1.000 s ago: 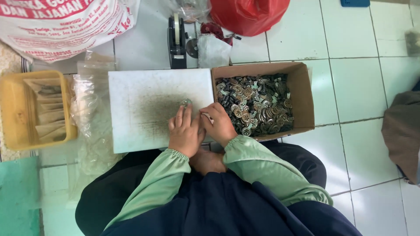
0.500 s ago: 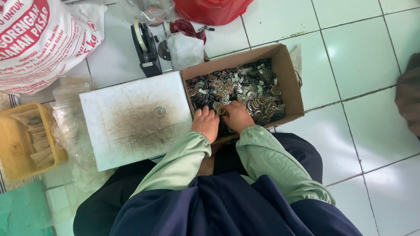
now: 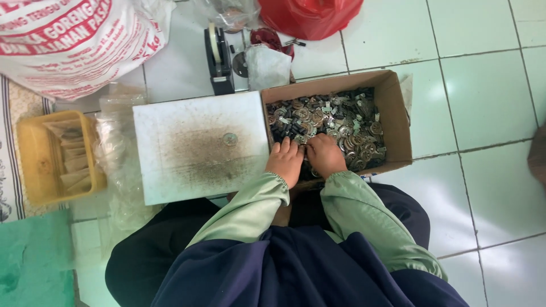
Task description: The person counts coins from a box, stacks them on a white board, and then places stacks of coins into a plastic bag.
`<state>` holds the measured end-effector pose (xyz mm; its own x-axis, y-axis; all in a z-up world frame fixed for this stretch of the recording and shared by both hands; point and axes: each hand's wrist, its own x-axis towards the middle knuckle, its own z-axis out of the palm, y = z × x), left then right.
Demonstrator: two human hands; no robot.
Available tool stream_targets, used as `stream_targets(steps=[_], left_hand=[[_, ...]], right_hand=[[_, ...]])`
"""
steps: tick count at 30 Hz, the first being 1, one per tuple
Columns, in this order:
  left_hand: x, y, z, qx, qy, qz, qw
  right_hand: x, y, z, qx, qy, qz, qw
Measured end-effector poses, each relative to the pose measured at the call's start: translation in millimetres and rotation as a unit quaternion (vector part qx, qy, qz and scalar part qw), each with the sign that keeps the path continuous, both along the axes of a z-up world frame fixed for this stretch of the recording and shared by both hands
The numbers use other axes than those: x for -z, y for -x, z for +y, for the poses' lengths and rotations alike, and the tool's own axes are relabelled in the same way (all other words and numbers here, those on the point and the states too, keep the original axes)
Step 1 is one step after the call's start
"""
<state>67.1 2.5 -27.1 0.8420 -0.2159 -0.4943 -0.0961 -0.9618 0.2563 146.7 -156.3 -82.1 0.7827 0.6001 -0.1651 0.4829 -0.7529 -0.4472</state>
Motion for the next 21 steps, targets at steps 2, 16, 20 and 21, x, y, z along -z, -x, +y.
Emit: stream_targets(steps=[2,16,20,21], left_hand=[[-31,23,11,-0.033,0.038,-0.074,0.996],[8,149,128,-0.233,0.057,-0.324,0.915],[18,145,136,-0.244,0.055,-0.297,0.921],[20,143,137,-0.242,0.046,-0.276,0.929]], right_hand=[[-12,10,4,0.008,-0.036,-0.037,0.999],[-34,79,158,-0.035,-0.223,0.029,0.974],[-32,74,177,-0.042,-0.164,0.011,0.985],[-34,73,181,-0.039,-0.155,-0.009,0.987]])
